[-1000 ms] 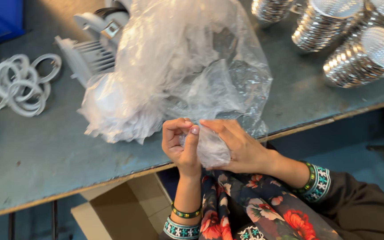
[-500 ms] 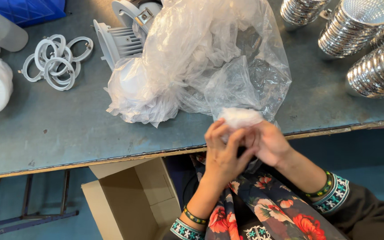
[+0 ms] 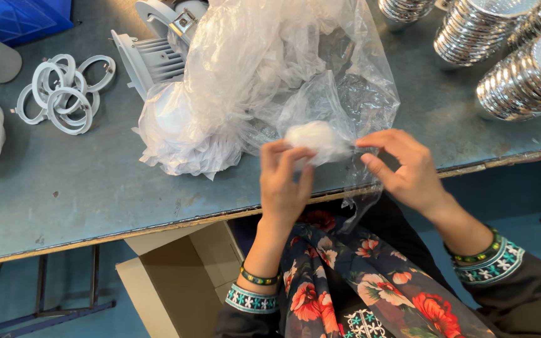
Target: The person repeatedly wraps small metallic and plastic lighting components in thin plastic bags by hand. They pick up each item, enclose it in a bag, and place the wrapped unit on the table. The process is repeated for multiple items.
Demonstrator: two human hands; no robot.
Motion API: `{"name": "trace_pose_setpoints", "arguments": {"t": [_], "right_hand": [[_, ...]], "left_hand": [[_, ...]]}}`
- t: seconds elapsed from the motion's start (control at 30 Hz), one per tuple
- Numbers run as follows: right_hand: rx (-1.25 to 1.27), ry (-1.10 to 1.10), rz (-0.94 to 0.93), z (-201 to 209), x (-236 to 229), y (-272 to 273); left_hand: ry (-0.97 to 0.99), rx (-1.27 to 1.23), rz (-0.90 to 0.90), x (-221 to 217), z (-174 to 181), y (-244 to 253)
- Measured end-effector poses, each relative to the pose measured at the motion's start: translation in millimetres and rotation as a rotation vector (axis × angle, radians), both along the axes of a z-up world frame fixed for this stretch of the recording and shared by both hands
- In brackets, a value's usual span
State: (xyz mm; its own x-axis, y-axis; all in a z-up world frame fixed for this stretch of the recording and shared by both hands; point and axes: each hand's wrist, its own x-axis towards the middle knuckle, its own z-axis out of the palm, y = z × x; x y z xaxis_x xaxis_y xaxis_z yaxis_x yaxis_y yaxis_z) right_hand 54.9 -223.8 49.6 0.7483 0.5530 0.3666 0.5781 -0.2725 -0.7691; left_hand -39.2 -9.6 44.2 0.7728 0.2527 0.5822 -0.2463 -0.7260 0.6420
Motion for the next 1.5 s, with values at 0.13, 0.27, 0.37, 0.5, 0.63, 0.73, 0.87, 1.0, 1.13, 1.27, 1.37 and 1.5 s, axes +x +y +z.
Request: {"name": "trace_pose_setpoints", "arguments": {"t": [0.13, 0.27, 0.37, 0.5, 0.63, 0.73, 0.87, 1.0, 1.13, 1.27, 1.37, 1.5], "right_hand": [[-0.186, -0.209, 0.026, -11.4, 16.3, 12.5], [-0.391, -0.334, -0.011, -24.0, 14.6, 30.1], [-0.356, -0.297, 0.019, -26.1, 17.9, 28.0], [-0.358, -0.265, 0.019, -25.3, 18.2, 27.8], [-0.381, -0.283, 0.023, -22.5, 19.2, 30.5], [-0.402, -0.252, 0.027, -22.9, 21.0, 30.6], [-0.407, -0.206, 0.006, -25.9, 20.9, 31.0], [-0.311, -0.17, -0.046, -27.7, 20.2, 29.6], [-0.25, -0.158, -0.054, -32.5, 18.5, 25.8], [-0.287, -0.158, -0.055, -31.8, 18.3, 23.6], [-0.238, -0.163, -0.033, -30.5, 21.7, 25.2], [-0.264, -0.185, -0.027, -32.1, 19.1, 22.8]], "left_hand": [[0.133, 0.141, -0.073, 32.9, -6.1, -6.3], [0.152, 0.404, -0.05, 86.8, -25.6, 11.5], [0.146, 0.627, 0.01, 136.7, -41.4, 35.9], [0.121, 0.881, 0.163, 214.3, -53.8, 74.8], [0.124, 0.839, 0.17, 262.5, -79.2, 92.3], [0.158, 0.665, 0.207, 271.8, -95.3, 80.6], [0.284, 0.436, 0.15, 274.6, -82.6, 71.8], [0.333, 0.089, -0.007, 256.2, -65.5, 75.7], [0.171, 0.182, -0.029, 197.0, -32.5, 60.2], [0.137, -0.217, -0.263, 92.4, 78.9, 30.2], [-0.027, -0.41, -0.527, 12.2, 136.3, 13.3], [-0.053, -0.646, -0.912, 7.0, 109.5, -19.2]]}}
